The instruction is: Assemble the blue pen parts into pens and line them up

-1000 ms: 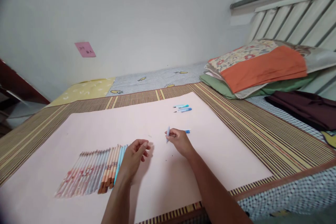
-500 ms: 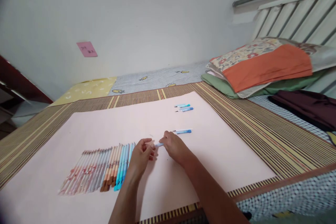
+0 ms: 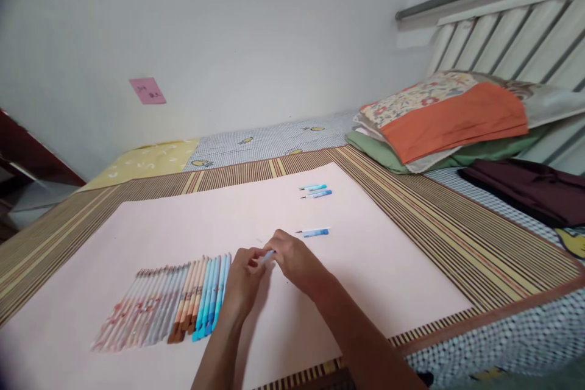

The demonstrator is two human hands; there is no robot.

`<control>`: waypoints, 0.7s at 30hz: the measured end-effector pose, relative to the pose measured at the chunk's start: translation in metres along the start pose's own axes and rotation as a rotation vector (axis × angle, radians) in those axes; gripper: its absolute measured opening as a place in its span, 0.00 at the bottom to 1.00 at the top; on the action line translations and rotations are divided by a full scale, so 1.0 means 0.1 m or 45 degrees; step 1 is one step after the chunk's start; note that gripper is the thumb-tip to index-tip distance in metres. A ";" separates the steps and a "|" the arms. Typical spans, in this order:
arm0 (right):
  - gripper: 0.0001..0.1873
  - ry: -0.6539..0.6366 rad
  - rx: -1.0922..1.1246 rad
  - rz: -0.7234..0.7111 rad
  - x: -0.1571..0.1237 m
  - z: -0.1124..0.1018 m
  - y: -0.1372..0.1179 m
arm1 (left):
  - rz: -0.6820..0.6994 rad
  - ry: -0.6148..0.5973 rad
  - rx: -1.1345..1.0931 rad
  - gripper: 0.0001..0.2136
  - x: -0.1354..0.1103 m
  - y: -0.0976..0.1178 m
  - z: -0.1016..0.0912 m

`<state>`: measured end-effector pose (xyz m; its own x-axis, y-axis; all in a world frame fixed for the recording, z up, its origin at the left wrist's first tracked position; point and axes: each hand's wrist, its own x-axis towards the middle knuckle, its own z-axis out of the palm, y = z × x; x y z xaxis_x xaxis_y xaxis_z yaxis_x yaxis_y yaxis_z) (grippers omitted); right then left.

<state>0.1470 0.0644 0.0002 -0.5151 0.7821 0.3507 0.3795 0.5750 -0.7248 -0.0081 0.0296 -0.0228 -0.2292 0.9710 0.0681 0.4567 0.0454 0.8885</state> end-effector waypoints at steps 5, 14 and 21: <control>0.21 0.148 0.216 0.085 0.04 -0.17 -0.01 | -0.021 -0.150 -0.353 0.10 0.03 0.08 -0.06; 0.09 0.325 -0.323 0.566 -0.25 -0.73 0.52 | -0.109 -0.181 -0.701 0.18 0.01 0.19 -0.17; 0.10 0.221 -0.652 0.538 -0.22 -0.52 0.62 | -0.073 -0.226 -0.822 0.11 0.00 0.16 -0.15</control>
<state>0.2218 0.0954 -0.0210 -0.1283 0.9669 0.2204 0.8585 0.2195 -0.4635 -0.0132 0.0265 -0.0017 -0.0676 0.9976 -0.0136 -0.1700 0.0019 0.9854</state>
